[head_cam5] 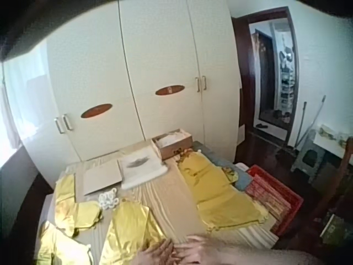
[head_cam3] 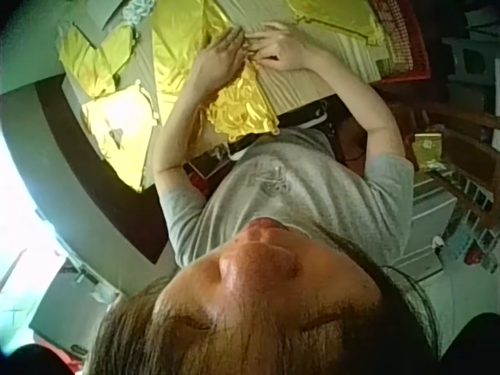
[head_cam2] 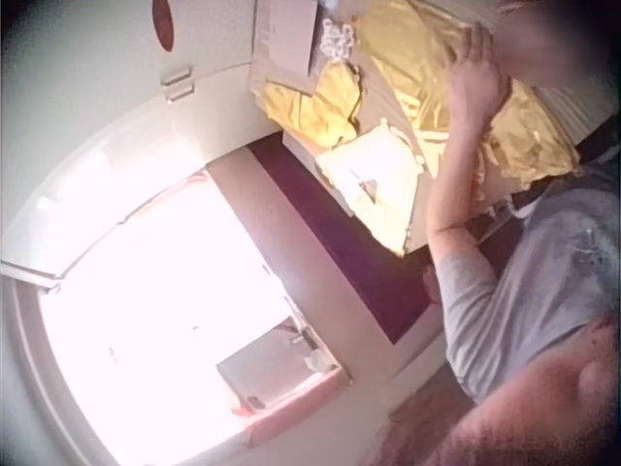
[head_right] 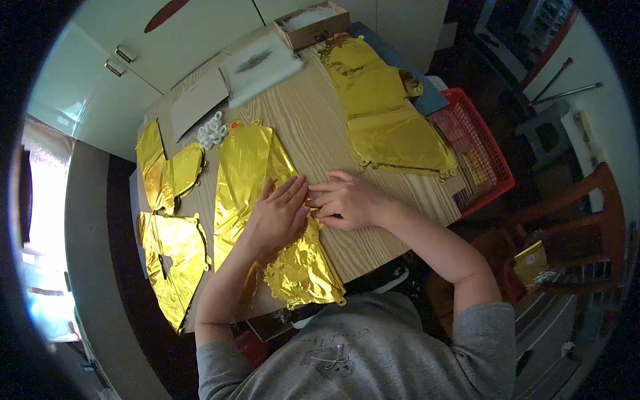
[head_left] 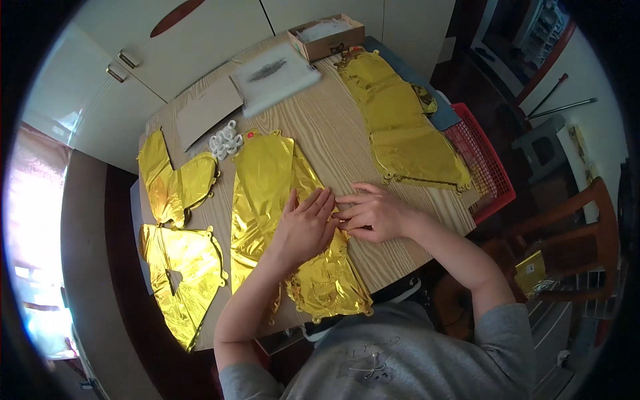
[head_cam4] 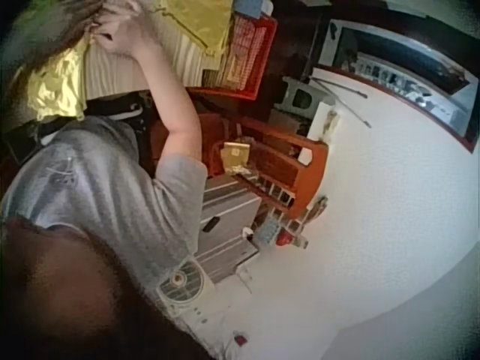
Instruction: Folding gold-colored foil sheets into specific shapes on a workbench.
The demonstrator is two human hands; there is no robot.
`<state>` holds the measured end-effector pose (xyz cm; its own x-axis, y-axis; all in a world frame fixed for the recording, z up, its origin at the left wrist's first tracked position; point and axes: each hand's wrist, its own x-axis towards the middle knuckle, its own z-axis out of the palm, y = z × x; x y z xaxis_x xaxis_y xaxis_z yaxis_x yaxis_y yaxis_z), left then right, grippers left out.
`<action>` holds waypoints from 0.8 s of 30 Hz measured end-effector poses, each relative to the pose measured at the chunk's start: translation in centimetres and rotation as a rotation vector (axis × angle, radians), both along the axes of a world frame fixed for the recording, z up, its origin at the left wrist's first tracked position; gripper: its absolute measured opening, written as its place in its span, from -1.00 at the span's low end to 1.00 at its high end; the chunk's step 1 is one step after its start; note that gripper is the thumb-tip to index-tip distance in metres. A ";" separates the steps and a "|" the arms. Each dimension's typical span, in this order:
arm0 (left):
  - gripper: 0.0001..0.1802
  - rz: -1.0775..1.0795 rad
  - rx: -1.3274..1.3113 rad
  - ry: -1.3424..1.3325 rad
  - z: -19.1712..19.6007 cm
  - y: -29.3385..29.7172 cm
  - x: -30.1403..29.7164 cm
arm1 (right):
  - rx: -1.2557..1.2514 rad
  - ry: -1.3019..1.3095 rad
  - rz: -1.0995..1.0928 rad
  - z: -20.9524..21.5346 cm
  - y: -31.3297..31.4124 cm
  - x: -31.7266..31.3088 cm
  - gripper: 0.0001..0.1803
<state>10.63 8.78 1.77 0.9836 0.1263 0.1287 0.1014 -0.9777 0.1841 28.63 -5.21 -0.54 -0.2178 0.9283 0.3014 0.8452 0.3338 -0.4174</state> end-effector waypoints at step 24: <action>0.48 0.294 0.230 0.274 -0.5 8.0 5.7 | -0.068 0.028 0.064 0.6 -2.0 0.0 -0.78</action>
<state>16.34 16.76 1.30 0.9120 0.4036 -0.0736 0.3952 -0.9124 -0.1069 28.65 -7.23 0.07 -0.2699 0.9313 0.2447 0.8107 0.3569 -0.4642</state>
